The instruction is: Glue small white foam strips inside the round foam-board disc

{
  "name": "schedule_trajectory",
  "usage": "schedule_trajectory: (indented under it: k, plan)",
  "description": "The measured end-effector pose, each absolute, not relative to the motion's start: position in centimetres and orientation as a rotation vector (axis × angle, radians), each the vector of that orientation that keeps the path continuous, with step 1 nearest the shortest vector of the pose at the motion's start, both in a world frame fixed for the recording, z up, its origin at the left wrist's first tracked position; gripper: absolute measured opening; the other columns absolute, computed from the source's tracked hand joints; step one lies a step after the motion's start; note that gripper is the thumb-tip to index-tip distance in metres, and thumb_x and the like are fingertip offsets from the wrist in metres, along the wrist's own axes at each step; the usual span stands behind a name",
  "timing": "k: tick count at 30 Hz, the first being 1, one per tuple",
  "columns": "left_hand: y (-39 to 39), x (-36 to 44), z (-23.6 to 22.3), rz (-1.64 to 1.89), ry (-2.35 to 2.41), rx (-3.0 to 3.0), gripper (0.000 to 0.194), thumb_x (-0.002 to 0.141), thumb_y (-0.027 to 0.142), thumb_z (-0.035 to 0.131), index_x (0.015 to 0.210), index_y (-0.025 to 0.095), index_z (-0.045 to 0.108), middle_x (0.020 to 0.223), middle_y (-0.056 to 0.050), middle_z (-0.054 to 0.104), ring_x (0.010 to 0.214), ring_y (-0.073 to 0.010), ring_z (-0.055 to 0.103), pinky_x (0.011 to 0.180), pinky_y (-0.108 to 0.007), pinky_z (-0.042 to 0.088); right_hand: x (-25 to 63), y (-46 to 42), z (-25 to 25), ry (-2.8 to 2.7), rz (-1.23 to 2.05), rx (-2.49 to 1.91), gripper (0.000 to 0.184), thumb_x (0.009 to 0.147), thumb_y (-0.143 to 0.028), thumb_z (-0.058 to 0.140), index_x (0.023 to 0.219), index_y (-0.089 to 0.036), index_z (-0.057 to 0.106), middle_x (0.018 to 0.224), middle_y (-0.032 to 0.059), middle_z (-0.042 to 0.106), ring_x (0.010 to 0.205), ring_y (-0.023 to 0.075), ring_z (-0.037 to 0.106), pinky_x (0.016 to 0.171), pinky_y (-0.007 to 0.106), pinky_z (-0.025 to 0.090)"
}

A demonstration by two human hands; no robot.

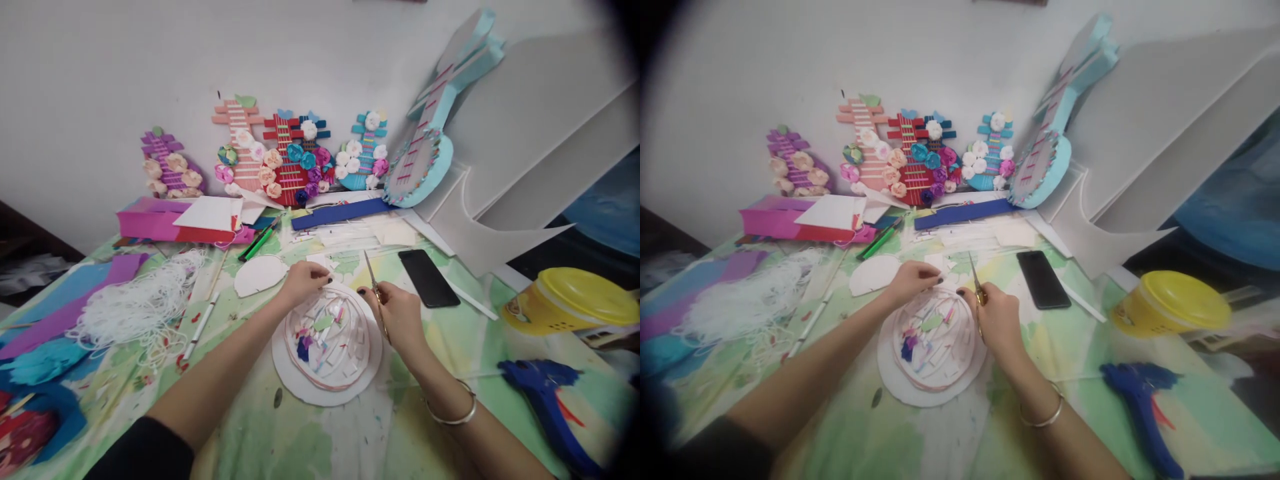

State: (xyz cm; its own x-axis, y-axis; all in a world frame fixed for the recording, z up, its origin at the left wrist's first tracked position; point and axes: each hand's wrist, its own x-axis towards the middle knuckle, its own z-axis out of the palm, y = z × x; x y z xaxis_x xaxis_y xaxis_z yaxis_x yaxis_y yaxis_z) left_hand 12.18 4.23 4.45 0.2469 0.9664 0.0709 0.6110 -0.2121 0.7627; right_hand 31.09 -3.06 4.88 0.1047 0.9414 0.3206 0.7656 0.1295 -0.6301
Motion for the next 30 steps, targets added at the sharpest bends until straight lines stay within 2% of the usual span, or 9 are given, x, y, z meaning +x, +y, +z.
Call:
schedule_trajectory:
  k: [4,5,9,11,14,19,24,27,30]
  plan:
    - [4.4,13.8,4.6,0.724,1.389,1.984,0.045,0.059,0.014,0.066,0.105,0.016,0.063,0.084,-0.004,0.068,0.061,-0.0137,0.057,0.061,-0.024,0.042,31.2,-3.1,5.0,-1.69,0.304,-1.652,0.042,0.081,-0.053,0.048,0.054,-0.02,0.043,0.046,-0.0025,0.043,0.045,0.0107,0.032,0.049,0.024,0.023]
    - [4.0,14.1,4.7,0.692,1.379,2.035,0.046,0.06,0.015,0.065,0.106,0.016,0.061,0.086,-0.004,0.067,0.06,-0.0134,0.056,0.061,-0.024,0.041,31.2,-3.2,5.1,-1.687,0.304,-1.642,0.042,0.081,-0.052,0.048,0.054,-0.02,0.043,0.047,-0.0026,0.043,0.045,0.0107,0.032,0.049,0.024,0.023]
    - [2.0,14.5,5.2,0.362,1.38,2.342,0.021,0.065,0.024,0.063,0.084,0.015,0.064,0.082,-0.005,0.064,0.068,-0.0172,0.056,0.062,-0.026,0.039,31.2,-3.3,5.1,-1.671,0.315,-1.614,0.042,0.081,-0.052,0.049,0.054,-0.02,0.042,0.046,-0.0037,0.041,0.044,0.0104,0.029,0.048,0.023,0.022]
    - [1.5,14.5,5.0,0.198,1.395,2.425,0.016,0.064,0.025,0.063,0.077,0.016,0.063,0.078,-0.005,0.063,0.073,-0.0197,0.056,0.062,-0.027,0.038,31.2,-3.3,5.0,-1.666,0.332,-1.61,0.042,0.079,-0.053,0.051,0.055,-0.02,0.042,0.046,-0.0039,0.041,0.045,0.0104,0.029,0.048,0.023,0.022]
    - [1.5,14.5,4.6,0.121,1.388,2.458,0.008,0.065,0.021,0.06,0.072,0.016,0.061,0.072,-0.004,0.062,0.07,-0.0193,0.056,0.059,-0.027,0.036,31.1,-3.2,5.0,-1.657,0.356,-1.608,0.043,0.078,-0.054,0.053,0.055,-0.02,0.041,0.046,-0.0037,0.041,0.045,0.0105,0.03,0.048,0.023,0.022]
    - [2.2,14.4,4.7,0.172,1.355,2.454,0.006,0.064,0.014,0.056,0.062,0.017,0.06,0.059,-0.001,0.06,0.059,-0.0159,0.054,0.054,-0.025,0.032,31.2,-3.3,5.0,-1.639,0.397,-1.586,0.041,0.078,-0.051,0.055,0.055,-0.02,0.041,0.045,-0.0046,0.039,0.045,0.0102,0.027,0.048,0.023,0.021]
    - [3.0,14.9,4.8,0.344,1.381,2.407,0.009,0.068,0.017,0.055,0.063,0.016,0.062,0.06,0.0,0.061,0.059,-0.0141,0.054,0.055,-0.024,0.034,31.3,-3.3,4.9,-1.661,0.385,-1.574,0.039,0.079,-0.045,0.055,0.054,-0.02,0.037,0.045,-0.0053,0.036,0.045,0.01,0.024,0.048,0.023,0.02]
    - [3.8,15.6,4.0,0.473,1.408,2.368,0.01,0.068,0.015,0.055,0.071,0.016,0.064,0.065,-0.001,0.065,0.063,-0.0143,0.057,0.059,-0.023,0.039,31.3,-3.2,4.8,-1.667,0.377,-1.577,0.038,0.079,-0.044,0.054,0.055,-0.02,0.036,0.045,-0.0056,0.035,0.046,0.0101,0.023,0.048,0.023,0.02]
    - [4.8,16.1,3.1,0.599,1.466,2.307,0.024,0.07,0.013,0.055,0.092,0.015,0.064,0.074,-0.002,0.069,0.066,-0.0143,0.061,0.064,-0.024,0.044,31.3,-3.2,4.9,-1.659,0.387,-1.595,0.039,0.079,-0.047,0.054,0.055,-0.02,0.038,0.045,-0.0055,0.035,0.046,0.0101,0.023,0.048,0.023,0.02]
